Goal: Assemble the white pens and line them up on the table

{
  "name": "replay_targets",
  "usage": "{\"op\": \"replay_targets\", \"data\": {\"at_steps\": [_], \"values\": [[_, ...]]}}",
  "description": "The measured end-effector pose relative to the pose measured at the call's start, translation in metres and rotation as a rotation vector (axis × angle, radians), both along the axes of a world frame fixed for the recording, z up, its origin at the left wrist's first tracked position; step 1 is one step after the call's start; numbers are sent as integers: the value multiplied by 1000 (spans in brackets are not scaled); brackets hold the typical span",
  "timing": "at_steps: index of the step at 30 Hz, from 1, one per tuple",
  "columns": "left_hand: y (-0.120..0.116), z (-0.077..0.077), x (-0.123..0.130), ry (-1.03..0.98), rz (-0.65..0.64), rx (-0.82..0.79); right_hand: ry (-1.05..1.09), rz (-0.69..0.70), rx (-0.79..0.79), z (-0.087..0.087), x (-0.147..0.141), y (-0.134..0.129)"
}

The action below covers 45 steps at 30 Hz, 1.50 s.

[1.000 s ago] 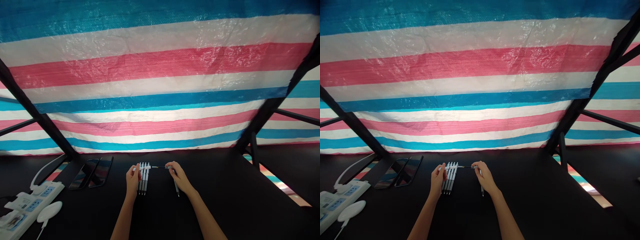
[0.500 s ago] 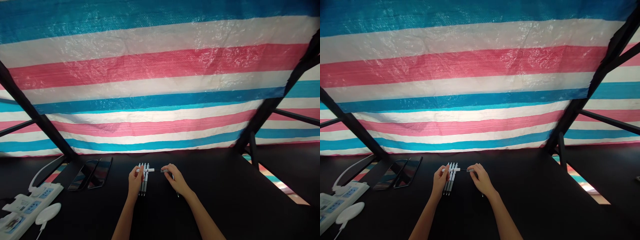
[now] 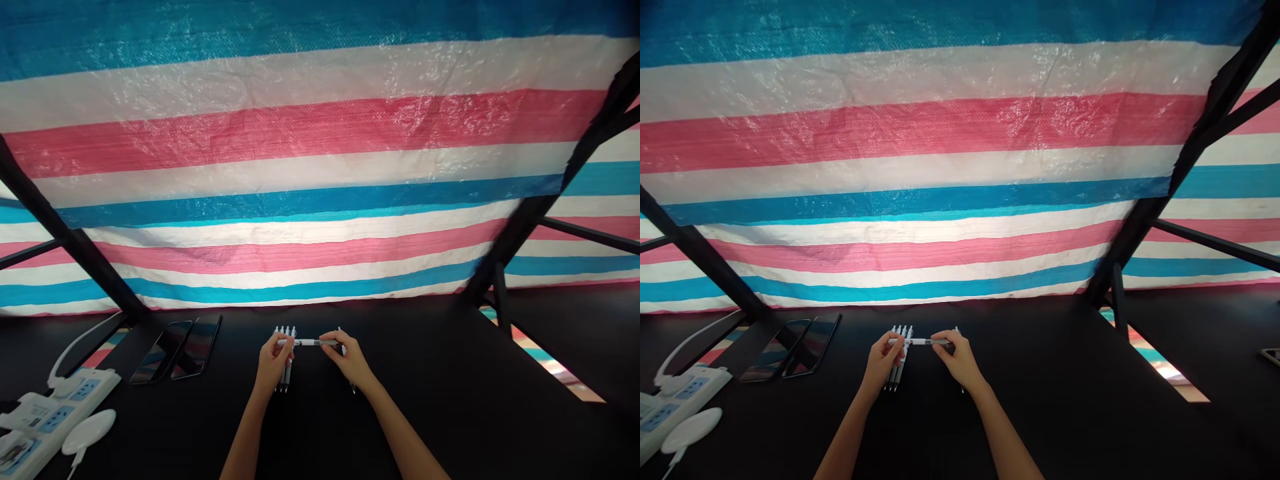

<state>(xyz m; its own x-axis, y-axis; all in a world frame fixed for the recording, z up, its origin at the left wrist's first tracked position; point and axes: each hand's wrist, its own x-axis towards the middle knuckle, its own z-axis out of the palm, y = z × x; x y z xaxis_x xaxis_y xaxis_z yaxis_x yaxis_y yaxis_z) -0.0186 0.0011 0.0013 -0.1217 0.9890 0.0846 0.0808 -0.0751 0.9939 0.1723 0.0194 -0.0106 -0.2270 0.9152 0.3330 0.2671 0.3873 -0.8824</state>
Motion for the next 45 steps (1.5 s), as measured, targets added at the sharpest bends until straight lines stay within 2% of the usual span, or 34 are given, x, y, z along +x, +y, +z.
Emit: {"op": "replay_targets", "data": {"at_steps": [6, 11, 16, 22, 31, 38, 45], "values": [[0, -1, -2, 25, -87, 5, 72, 51, -86, 3, 2, 3], [0, -4, -4, 38, -105, 39, 36, 61, -102, 3, 3, 5], [0, -2, -3, 18, -93, 20, -28, 72, -109, 1, 6, 4], [1, -2, -5, -55, -29, 7, 49, 89, -100, 3, 14, 6], [1, 2, -3, -78, -29, 12, -19, 58, -98, 4, 14, 6], [1, 0, -4, -100, -24, 13, 10, 60, -109, 8, 18, 6], [0, 0, -4, -111, -23, 1, -64, 12, -81, 3, 17, 7]]}}
